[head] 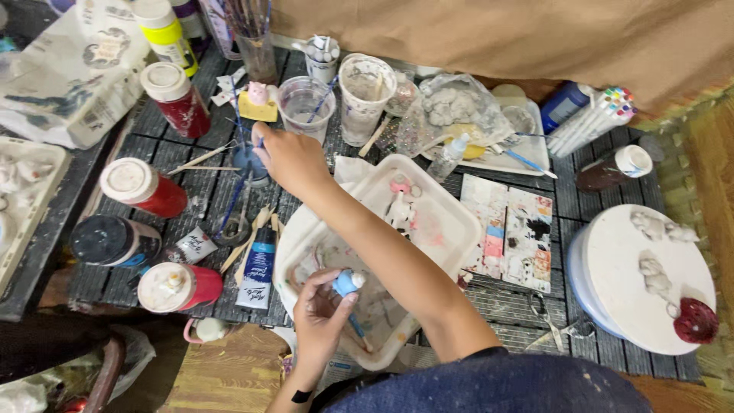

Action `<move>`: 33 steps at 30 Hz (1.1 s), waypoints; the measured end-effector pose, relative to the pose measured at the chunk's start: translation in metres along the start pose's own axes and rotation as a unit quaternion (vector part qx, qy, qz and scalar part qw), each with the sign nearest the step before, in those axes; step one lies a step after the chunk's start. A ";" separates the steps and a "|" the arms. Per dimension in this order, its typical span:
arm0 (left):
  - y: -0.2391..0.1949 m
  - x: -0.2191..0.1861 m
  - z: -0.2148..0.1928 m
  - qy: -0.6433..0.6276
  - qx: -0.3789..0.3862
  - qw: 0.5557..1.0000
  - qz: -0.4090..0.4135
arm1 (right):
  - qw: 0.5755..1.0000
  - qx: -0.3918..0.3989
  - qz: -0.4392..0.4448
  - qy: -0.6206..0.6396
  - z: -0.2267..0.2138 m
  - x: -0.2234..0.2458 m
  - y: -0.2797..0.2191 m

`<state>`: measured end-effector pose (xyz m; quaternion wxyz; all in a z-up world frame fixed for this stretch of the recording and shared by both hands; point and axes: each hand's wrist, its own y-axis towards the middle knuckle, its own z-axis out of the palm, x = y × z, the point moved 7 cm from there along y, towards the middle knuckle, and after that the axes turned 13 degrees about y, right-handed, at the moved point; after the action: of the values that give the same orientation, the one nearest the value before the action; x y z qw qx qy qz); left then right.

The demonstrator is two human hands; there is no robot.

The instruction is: The person paints small figurines using a fine brush, applying white and pink paint to details on a cow-shaped keychain and a blue object. The person rotates the figurines to access different sides and dips the brush into paint containers and a palette.

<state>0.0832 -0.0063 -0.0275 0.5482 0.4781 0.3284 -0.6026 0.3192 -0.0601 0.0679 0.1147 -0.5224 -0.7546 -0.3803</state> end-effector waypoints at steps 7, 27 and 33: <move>0.000 0.002 -0.002 0.019 -0.020 0.999 -0.016 | 0.998 0.012 0.056 -0.009 -0.010 -0.018 0.004; -0.011 0.030 0.023 0.004 -0.020 0.997 -0.070 | 0.890 -0.351 0.261 0.126 -0.292 -0.223 -0.377; -0.010 0.031 0.052 0.071 0.023 0.991 -0.108 | 0.886 -0.323 0.321 0.089 -0.276 -0.247 -0.338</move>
<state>0.0641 -0.0627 -0.0404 0.4438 0.4940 0.4023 -0.6302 0.0668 -0.4810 -0.0377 0.1218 -0.7083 -0.3680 -0.5900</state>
